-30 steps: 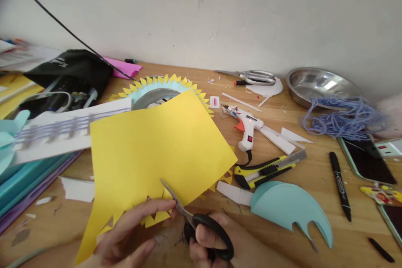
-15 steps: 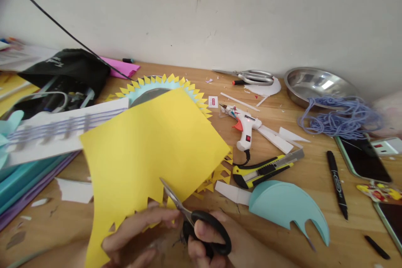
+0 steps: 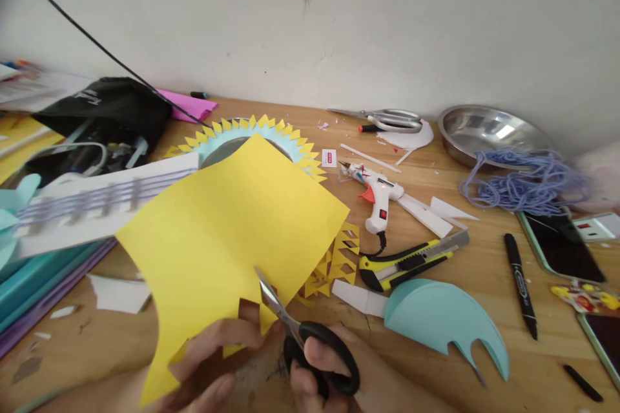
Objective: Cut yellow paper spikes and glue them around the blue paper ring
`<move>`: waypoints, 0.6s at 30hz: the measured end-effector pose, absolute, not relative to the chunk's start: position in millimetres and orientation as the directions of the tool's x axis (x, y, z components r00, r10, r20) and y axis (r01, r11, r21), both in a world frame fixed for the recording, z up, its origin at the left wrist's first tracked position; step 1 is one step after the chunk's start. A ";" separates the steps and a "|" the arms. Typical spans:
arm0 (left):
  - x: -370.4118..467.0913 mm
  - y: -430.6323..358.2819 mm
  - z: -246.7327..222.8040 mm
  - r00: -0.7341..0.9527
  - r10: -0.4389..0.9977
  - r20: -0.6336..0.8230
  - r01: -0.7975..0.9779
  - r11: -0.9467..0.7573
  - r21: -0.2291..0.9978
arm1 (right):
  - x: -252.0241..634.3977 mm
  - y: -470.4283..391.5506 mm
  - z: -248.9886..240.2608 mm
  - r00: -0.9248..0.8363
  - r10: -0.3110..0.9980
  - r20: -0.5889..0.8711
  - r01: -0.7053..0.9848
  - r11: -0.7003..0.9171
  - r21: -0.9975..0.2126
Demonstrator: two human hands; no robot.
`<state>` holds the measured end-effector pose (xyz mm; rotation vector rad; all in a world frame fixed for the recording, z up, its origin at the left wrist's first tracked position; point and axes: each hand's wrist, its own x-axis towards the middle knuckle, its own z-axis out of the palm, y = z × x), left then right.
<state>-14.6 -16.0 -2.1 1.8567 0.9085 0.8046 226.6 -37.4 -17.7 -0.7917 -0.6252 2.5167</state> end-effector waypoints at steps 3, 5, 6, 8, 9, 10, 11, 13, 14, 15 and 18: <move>-17.3 -20.0 -5.0 0.444 0.878 0.178 0.325 -0.342 0.882 | 226.2 -35.8 -15.4 -0.747 0.537 -0.392 -0.285 -0.791 -0.541; -18.1 -21.8 -5.4 0.400 0.897 0.187 0.353 -0.339 0.872 | 226.4 -34.6 -13.4 -0.743 0.554 -0.377 -0.291 -0.774 -0.563; -18.2 -22.5 -5.5 0.392 0.901 0.186 0.356 -0.335 0.872 | 226.7 -34.4 -12.8 -0.745 0.553 -0.374 -0.284 -0.770 -0.571; -17.9 -23.0 -5.8 0.389 0.903 0.184 0.356 -0.332 0.873 | 227.7 -35.0 -12.7 -0.748 0.546 -0.378 -0.271 -0.771 -0.576; -17.7 -23.0 -6.1 0.386 0.904 0.185 0.360 -0.332 0.872 | 228.2 -35.7 -13.0 -0.747 0.546 -0.379 -0.267 -0.769 -0.581; -17.4 -22.9 -6.6 0.381 0.905 0.188 0.364 -0.333 0.870 | 228.6 -36.4 -13.1 -0.746 0.552 -0.373 -0.270 -0.762 -0.588; -17.1 -22.6 -7.2 0.375 0.907 0.191 0.367 -0.335 0.868 | 228.8 -37.0 -13.0 -0.741 0.563 -0.366 -0.277 -0.753 -0.596; -16.2 -22.1 -8.5 0.365 0.910 0.196 0.360 -0.332 0.872 | 228.5 -37.2 -11.6 -0.738 0.574 -0.354 -0.279 -0.738 -0.615; -15.4 -22.0 -9.0 0.356 0.914 0.194 0.352 -0.324 0.878 | 228.1 -36.7 -10.4 -0.741 0.570 -0.356 -0.265 -0.735 -0.624; -14.2 -22.2 -9.2 0.348 0.918 0.190 0.337 -0.312 0.888 | 227.8 -36.0 -9.1 -0.740 0.565 -0.364 -0.248 -0.734 -0.633; -9.4 -25.4 -7.2 0.326 0.932 0.157 0.262 -0.249 0.933 | 227.8 -33.0 -6.8 -0.748 0.541 -0.385 -0.190 -0.730 -0.657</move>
